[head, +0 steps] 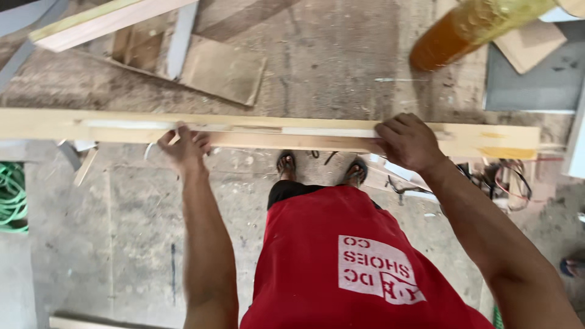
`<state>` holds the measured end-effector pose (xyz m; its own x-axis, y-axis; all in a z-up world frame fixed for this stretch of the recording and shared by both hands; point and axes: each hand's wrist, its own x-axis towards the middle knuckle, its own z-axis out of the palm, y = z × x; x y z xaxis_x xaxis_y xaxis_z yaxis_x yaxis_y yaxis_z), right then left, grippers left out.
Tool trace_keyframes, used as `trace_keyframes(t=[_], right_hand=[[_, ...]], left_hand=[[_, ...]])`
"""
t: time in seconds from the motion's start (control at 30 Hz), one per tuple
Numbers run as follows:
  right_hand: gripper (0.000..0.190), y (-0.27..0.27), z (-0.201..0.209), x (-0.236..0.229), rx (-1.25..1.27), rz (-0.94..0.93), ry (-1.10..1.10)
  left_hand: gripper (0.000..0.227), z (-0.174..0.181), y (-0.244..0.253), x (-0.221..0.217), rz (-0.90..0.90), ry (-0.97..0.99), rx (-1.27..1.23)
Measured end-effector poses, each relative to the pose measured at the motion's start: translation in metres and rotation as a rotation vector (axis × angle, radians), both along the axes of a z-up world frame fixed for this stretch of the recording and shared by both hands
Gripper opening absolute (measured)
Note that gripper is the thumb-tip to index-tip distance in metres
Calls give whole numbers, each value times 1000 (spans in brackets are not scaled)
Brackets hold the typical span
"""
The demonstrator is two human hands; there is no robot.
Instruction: The person pours a yellow liquid from a plastic bottle onto a sponge and applies it to a wooden plank. They then use the sponge to rub the liquid along the length of the plank, repeating the pouring and application process multiple times.
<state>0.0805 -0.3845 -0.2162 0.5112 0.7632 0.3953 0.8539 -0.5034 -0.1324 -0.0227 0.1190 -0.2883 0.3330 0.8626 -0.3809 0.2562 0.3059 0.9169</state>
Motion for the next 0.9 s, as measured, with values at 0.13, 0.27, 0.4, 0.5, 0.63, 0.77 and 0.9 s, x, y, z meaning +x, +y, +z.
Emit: trace_keyframes(t=[0.13,0.27,0.4,0.5,0.63,0.77,0.9], right_hand=[[17,5,4,4,18,6,30],[19,2,4,7,70,26,62],[23,2,7,6,8,-2,56],[40,3,28,-5,63,-124,127],[30,-16,17,11,263,-383,11],[25,-17,100,26,1020,-691,281],[64,-2,196,33,1462,-740,771]], left_hand=[[58,-34,32,-16,-154,162,273],[48,-43,42,-14,-99,251,306],[42,-26,47,-19,-67,247,279],[41,-23,65,-17,-74,207,344],[39,-43,99,-18,75,184,488],[22,-25,92,7,183,15,1017],[29,65,-60,79,-182,-172,976]])
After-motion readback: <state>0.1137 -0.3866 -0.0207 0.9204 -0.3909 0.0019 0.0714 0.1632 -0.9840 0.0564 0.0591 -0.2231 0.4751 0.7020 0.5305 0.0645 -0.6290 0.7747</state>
